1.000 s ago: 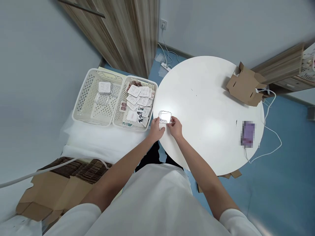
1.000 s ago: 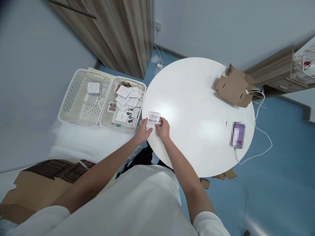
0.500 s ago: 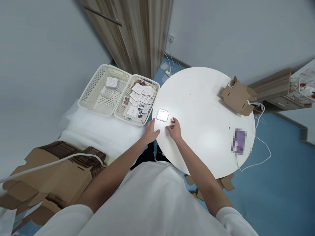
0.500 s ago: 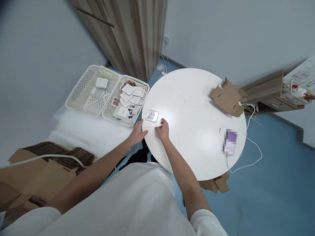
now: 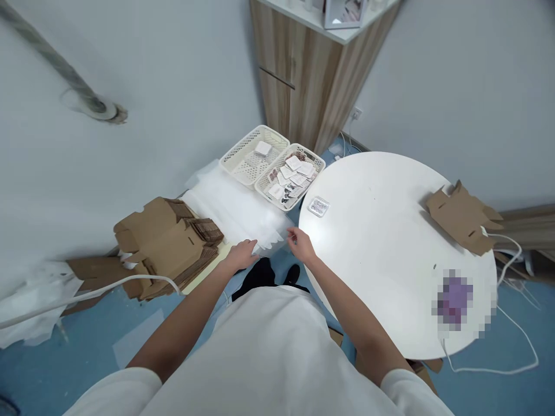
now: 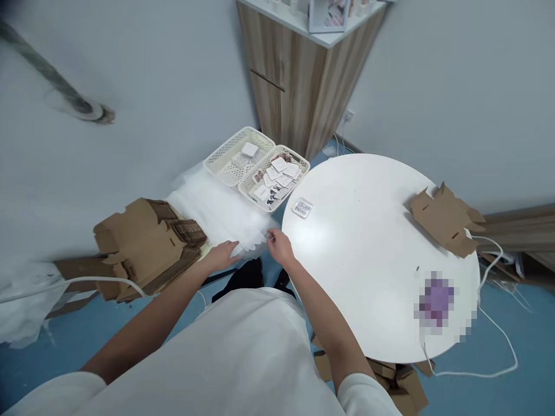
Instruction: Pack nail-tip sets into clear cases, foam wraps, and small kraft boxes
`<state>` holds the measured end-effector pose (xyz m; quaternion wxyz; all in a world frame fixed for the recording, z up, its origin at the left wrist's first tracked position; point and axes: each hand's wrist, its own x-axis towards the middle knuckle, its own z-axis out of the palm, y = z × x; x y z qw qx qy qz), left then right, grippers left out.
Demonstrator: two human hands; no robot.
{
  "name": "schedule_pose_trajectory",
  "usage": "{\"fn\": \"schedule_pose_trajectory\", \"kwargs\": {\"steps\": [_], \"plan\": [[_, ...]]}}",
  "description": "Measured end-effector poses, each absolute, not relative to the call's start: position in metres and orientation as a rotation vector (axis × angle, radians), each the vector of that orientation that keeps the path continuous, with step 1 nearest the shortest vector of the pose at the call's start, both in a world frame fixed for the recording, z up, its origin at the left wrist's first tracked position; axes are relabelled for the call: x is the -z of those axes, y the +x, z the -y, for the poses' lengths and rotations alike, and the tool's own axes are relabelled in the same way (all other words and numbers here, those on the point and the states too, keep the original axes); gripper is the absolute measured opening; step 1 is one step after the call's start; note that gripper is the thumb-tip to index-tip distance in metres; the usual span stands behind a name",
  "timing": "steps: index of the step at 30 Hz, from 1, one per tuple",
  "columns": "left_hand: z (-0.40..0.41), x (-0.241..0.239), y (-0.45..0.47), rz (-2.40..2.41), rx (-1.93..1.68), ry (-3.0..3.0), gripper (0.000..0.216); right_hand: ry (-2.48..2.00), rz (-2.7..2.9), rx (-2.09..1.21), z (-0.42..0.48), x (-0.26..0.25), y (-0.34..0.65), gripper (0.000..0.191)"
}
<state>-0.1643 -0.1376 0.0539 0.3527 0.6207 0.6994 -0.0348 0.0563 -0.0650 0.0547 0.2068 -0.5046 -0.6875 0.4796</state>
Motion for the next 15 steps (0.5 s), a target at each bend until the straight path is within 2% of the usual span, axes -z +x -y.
{"fn": "schedule_pose_trajectory", "kwargs": {"steps": [4,11,13,15], "plan": [[0.141,-0.045,-0.194,-1.876,-0.123,1.472,0.058,-1.327,2.231,-1.372,0.059,-0.038,0.016,0.036],[0.114,-0.009,-0.215,-1.753,-0.757,0.550,0.078,-1.414,2.416,-1.241,0.039,-0.001,-0.088,0.064],[0.111,-0.001,-0.219,-1.706,-0.818,0.424,0.076,-1.509,2.438,-1.132,0.040,0.010,-0.113,0.059],[0.113,0.003,-0.222,-1.658,-0.828,0.345,0.073,-1.599,2.441,-1.016,0.043,0.017,-0.129,0.041]]}}
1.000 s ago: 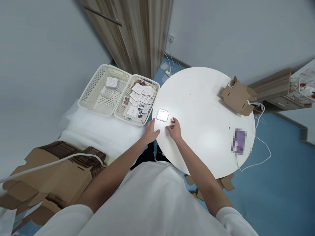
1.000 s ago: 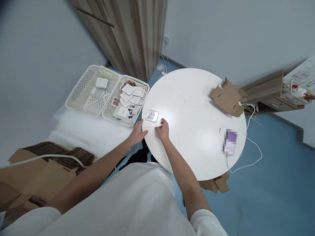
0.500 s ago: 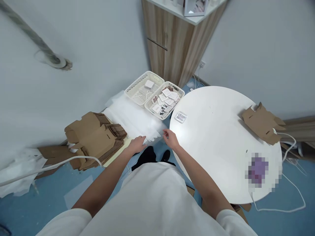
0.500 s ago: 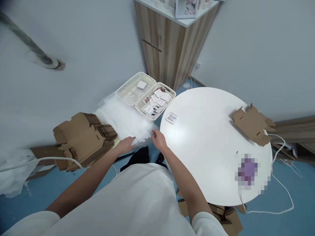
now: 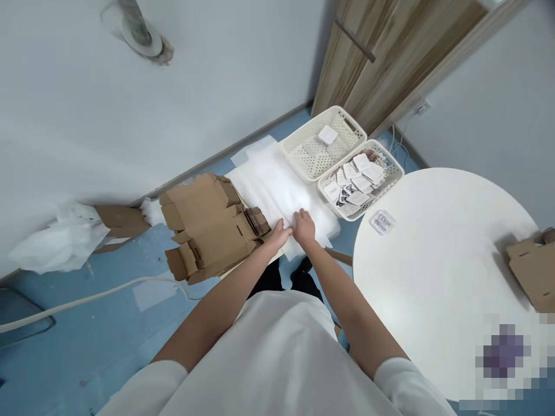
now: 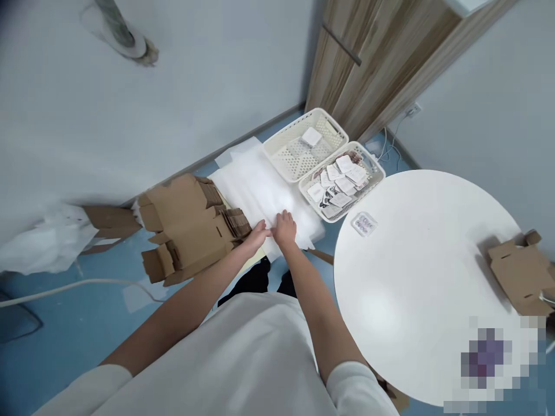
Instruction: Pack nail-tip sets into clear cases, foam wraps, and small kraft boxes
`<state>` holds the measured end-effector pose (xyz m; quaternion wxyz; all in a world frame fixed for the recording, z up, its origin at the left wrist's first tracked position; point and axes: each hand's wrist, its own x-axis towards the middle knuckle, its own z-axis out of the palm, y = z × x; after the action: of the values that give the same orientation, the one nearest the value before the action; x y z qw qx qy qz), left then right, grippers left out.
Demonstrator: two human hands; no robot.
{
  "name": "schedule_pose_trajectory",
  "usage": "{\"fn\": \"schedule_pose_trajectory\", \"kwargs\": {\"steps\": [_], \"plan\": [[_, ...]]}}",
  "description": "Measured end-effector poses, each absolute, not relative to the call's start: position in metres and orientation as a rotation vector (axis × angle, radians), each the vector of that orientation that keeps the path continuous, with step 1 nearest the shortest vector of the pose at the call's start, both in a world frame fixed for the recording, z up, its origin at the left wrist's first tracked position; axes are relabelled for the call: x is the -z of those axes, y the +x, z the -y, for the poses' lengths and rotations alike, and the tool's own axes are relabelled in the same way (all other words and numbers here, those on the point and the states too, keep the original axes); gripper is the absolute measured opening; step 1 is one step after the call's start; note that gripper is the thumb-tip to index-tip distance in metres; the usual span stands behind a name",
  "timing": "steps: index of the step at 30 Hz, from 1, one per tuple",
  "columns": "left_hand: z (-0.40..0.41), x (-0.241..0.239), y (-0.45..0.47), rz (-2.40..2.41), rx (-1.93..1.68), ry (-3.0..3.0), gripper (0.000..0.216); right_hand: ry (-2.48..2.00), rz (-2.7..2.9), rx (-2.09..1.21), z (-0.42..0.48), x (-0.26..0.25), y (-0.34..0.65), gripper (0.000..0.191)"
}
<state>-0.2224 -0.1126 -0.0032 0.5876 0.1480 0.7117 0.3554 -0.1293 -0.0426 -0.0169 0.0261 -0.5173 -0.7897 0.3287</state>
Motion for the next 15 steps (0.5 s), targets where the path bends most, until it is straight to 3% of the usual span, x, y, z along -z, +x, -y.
{"fn": "schedule_pose_trajectory", "kwargs": {"steps": [3,9,15], "plan": [[0.117,0.003,-0.227,-1.612,-0.850,0.267,0.070,-1.634,2.453,-0.907,0.045,0.015,-0.137,0.020],[0.111,-0.008,-0.234,-1.476,-1.069,0.205,0.059,-1.607,2.512,-0.840,0.055,-0.020,-0.141,0.026],[0.107,-0.015,-0.245,-1.519,-1.269,0.077,0.024,-1.244,2.412,-1.066,0.082,-0.054,-0.142,0.028]]}}
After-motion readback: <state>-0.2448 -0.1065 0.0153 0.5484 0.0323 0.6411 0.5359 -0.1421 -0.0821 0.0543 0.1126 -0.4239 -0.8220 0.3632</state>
